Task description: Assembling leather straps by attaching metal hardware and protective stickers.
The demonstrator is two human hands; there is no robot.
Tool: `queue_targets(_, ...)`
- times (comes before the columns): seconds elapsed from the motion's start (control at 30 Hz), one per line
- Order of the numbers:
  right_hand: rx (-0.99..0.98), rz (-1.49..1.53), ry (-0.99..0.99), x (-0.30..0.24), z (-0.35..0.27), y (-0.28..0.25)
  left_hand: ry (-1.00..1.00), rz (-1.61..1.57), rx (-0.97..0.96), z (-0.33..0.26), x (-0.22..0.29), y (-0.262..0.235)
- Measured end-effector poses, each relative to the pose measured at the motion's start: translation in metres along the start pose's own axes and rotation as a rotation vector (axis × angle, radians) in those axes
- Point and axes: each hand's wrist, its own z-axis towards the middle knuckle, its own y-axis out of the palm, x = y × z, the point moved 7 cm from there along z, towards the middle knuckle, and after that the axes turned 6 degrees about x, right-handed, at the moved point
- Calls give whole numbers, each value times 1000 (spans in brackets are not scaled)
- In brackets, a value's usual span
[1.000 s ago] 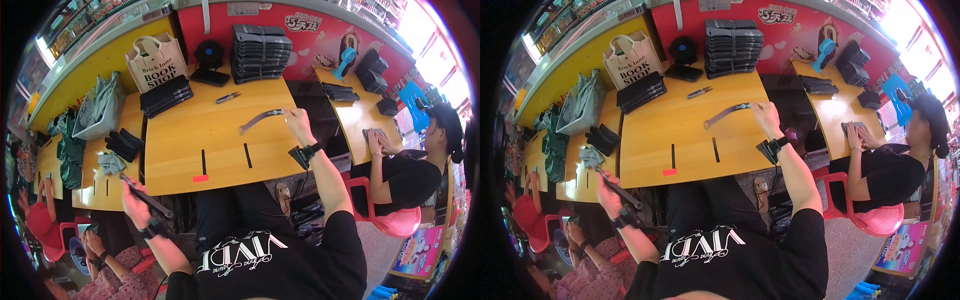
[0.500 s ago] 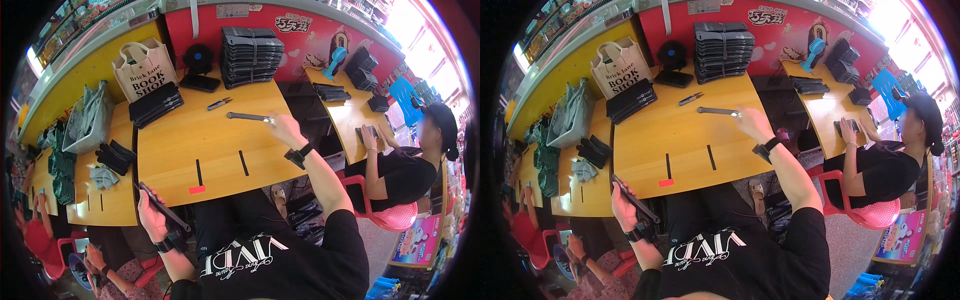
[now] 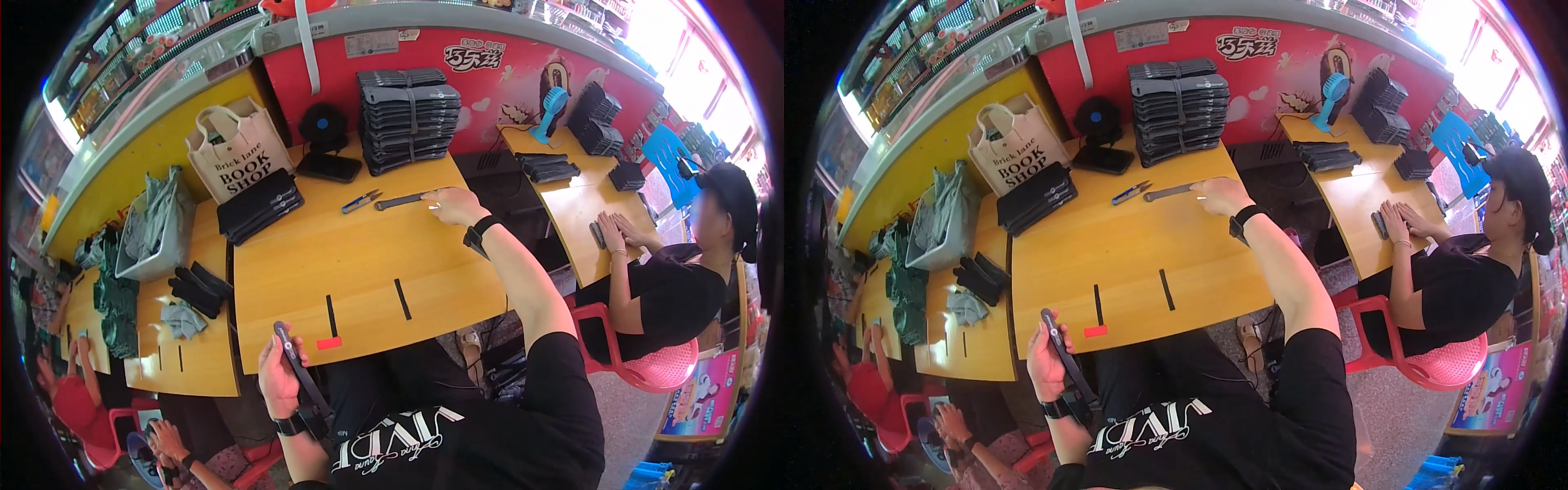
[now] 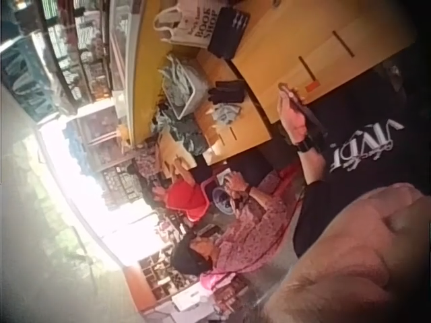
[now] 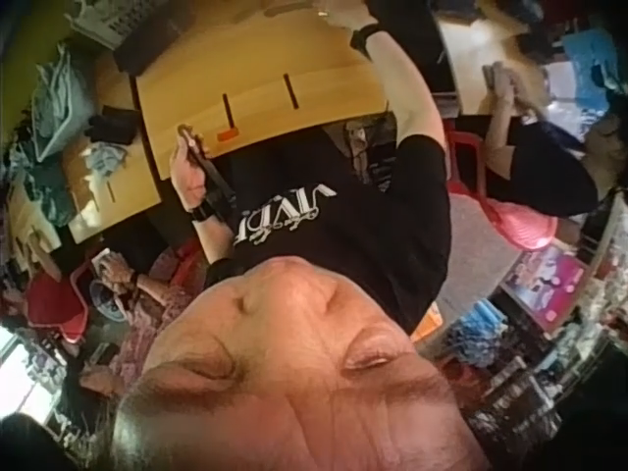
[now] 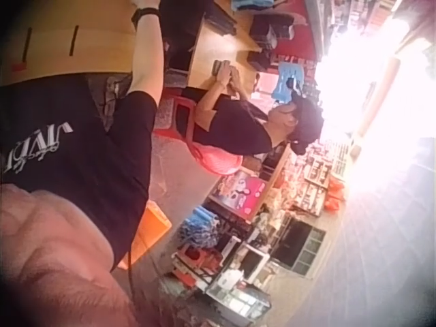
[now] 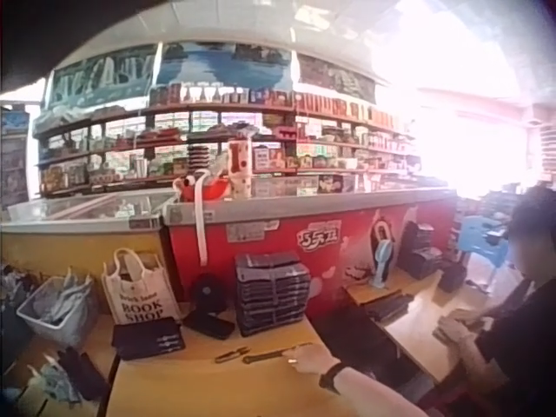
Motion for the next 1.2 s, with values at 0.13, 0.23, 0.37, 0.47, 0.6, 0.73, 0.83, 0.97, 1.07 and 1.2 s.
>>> queue_targets(0.13, 61, 43, 4, -1, -5, -2, -12, 27, -54, 5, -6, 18)
queue_targets(0.23, 106, 120, 41, -14, -20, -22, 20, 68, -100, 1, -8, 32)
queue_targets(0.37, 188, 603, -31, -45, -57, -18, 122, 137, -66, -11, -17, 51)
queue_targets(0.47, -23, 1040, -17, -126, -130, -6, 80, 218, -126, -9, -28, 71)
queue_targets(0.6, 21, 1196, -108, -208, -195, -7, 144, 224, -222, -21, -33, 106)
queue_targets(0.73, 257, 1231, -151, -226, -209, -40, 185, 228, -226, -41, -30, 110)
queue_targets(0.83, 298, 1154, -187, -231, -211, -47, 189, 242, -258, -48, -32, 107)
queue_targets(0.97, 312, 1240, -201, -235, -213, -44, 178, 220, -260, -56, -32, 110)
queue_targets(1.07, 271, 1314, -154, -236, -215, -43, 155, 204, -271, -58, -34, 109)
queue_targets(1.2, 300, 1295, -194, -237, -213, -41, 158, 211, -280, -55, -36, 107)
